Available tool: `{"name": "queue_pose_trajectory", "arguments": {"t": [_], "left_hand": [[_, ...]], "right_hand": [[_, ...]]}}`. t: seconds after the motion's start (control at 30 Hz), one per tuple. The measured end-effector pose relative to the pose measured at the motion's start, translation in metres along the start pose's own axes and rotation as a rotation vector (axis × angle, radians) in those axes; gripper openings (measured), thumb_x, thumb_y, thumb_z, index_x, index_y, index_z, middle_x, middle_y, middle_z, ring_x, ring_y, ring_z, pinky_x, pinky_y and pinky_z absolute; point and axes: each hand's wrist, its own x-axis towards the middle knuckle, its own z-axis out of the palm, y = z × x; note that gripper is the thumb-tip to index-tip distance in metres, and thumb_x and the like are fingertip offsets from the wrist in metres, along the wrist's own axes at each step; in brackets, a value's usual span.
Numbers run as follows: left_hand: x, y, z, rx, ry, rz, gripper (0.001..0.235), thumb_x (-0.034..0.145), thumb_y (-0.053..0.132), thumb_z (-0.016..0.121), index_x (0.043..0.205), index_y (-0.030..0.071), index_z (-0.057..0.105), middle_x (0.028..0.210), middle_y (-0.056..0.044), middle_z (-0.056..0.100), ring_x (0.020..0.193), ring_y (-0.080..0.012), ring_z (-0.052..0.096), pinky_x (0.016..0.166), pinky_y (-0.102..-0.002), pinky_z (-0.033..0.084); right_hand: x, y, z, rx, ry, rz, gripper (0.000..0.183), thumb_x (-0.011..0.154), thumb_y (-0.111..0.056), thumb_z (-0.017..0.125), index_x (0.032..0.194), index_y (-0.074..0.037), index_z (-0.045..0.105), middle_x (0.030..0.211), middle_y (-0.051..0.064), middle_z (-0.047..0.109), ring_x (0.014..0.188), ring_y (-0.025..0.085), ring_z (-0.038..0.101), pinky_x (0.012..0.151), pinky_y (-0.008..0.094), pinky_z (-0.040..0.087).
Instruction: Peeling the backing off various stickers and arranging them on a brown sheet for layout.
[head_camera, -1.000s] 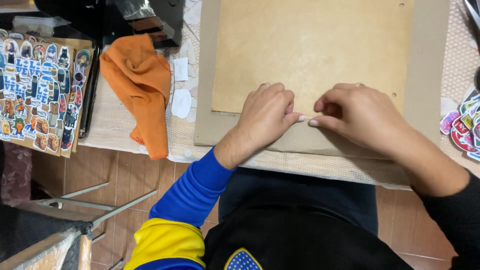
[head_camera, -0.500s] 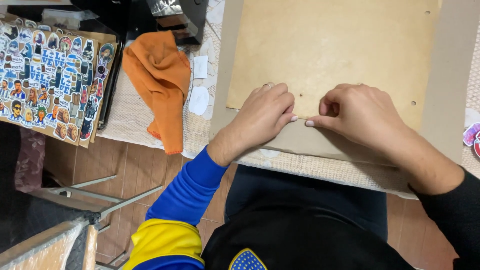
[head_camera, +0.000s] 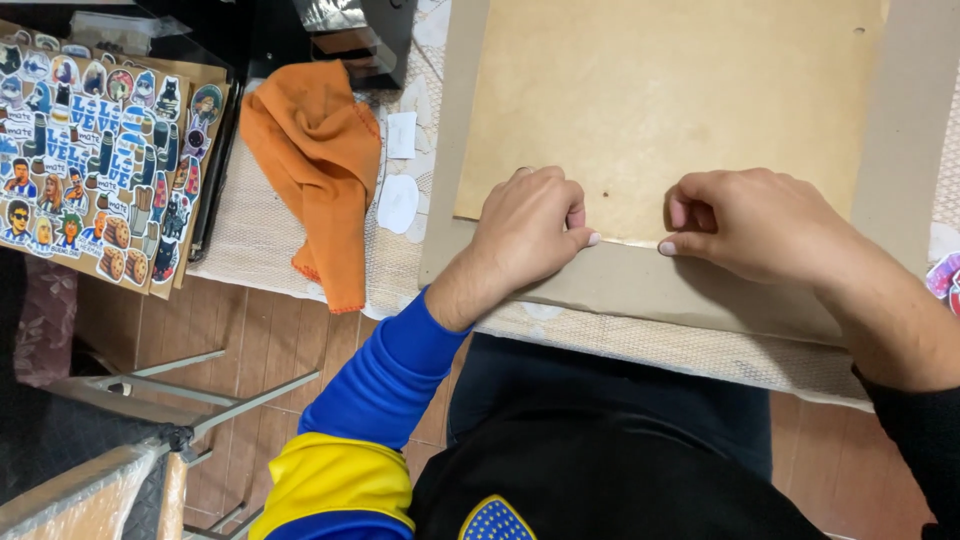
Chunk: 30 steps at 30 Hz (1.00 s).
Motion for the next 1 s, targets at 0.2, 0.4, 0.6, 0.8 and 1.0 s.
{"name": "queue_pose_trajectory", "arguments": {"t": [0.2,0.4,0.6,0.8,1.0], "left_hand": [[0.001,-0.001,-0.002,0.029,-0.011,-0.017,0.031,0.082,0.040,0.079,0.078,0.018,0.058,0.089,-0.002,0.067,0.091,-0.0296,0.060,0.072,-0.043,0.046],[0.000,-0.015,-0.001,-0.014,0.032,0.038,0.036,0.078,0.043,0.082,0.072,0.019,0.055,0.085,0.000,0.067,0.088,-0.0275,0.062,0.067,-0.042,0.046],[-0.023,-0.049,-0.019,-0.058,0.067,0.408,0.037,0.080,0.034,0.084,0.089,0.016,0.054,0.083,-0.002,0.056,0.083,-0.0253,0.051,0.074,-0.037,0.042],[-0.027,-0.063,-0.017,-0.084,0.218,0.417,0.025,0.089,0.026,0.074,0.083,0.015,0.052,0.081,-0.002,0.055,0.076,-0.0247,0.052,0.074,-0.037,0.042],[-0.021,-0.061,-0.017,-0.151,0.211,0.344,0.030,0.082,0.026,0.082,0.079,0.016,0.054,0.076,0.001,0.059,0.074,-0.0207,0.054,0.073,-0.035,0.044]], "right_hand": [[-0.005,-0.032,0.005,0.097,0.144,-0.041,0.035,0.086,-0.054,0.072,0.081,-0.021,0.063,0.078,-0.003,0.070,0.077,0.021,0.063,0.072,0.037,0.046],[0.000,-0.033,-0.003,0.060,0.064,0.002,0.035,0.086,-0.054,0.073,0.081,-0.021,0.064,0.080,-0.003,0.072,0.079,0.020,0.063,0.072,0.036,0.045],[-0.007,-0.036,-0.006,0.102,0.067,-0.010,0.027,0.088,-0.047,0.071,0.081,-0.021,0.065,0.085,-0.004,0.073,0.083,0.020,0.064,0.076,0.036,0.045],[-0.007,-0.045,-0.005,0.068,0.103,-0.046,0.034,0.086,-0.050,0.070,0.079,-0.018,0.062,0.084,-0.001,0.071,0.081,0.023,0.063,0.076,0.037,0.046],[0.012,-0.053,0.016,-0.009,0.260,-0.090,0.050,0.082,-0.068,0.069,0.078,-0.019,0.062,0.087,-0.001,0.069,0.087,0.025,0.064,0.071,0.041,0.049]]}}
